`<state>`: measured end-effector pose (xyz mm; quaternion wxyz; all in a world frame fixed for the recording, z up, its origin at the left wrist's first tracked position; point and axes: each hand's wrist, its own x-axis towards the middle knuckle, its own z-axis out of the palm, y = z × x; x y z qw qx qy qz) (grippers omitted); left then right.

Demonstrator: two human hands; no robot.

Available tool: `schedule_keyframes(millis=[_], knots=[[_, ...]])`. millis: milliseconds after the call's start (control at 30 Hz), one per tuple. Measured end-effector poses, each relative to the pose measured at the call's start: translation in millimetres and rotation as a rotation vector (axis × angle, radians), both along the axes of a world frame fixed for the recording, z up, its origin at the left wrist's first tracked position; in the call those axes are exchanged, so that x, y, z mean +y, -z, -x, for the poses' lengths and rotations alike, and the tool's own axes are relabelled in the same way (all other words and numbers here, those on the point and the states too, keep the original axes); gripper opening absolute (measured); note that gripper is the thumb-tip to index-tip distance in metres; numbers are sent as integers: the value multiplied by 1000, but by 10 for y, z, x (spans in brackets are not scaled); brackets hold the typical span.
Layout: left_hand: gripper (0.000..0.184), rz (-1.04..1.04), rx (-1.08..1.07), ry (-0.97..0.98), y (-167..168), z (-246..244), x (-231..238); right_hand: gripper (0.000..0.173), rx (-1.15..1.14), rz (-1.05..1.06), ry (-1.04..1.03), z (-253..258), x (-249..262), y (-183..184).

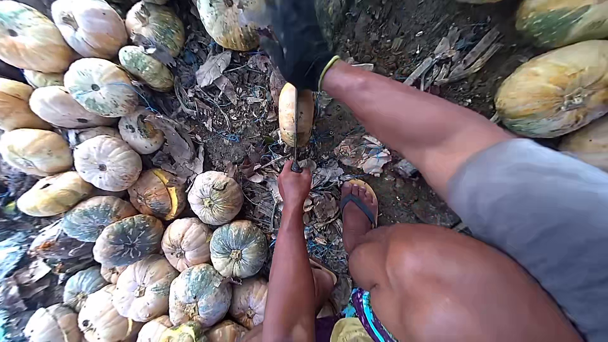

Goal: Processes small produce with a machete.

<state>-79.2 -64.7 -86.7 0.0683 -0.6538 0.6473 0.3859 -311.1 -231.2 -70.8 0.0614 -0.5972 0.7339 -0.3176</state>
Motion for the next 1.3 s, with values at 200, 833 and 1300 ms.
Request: schedule_keyframes(millis=[200, 833, 1300], knots=[[23, 50, 11, -31, 57, -68, -112, 45, -324, 317, 157, -155, 152, 17], [12, -48, 228, -167, 161, -475, 621, 44, -604, 151, 187, -575, 1083, 390], [20, -184, 298, -206, -199, -57, -297, 58, -542, -551, 160, -397, 517, 361]])
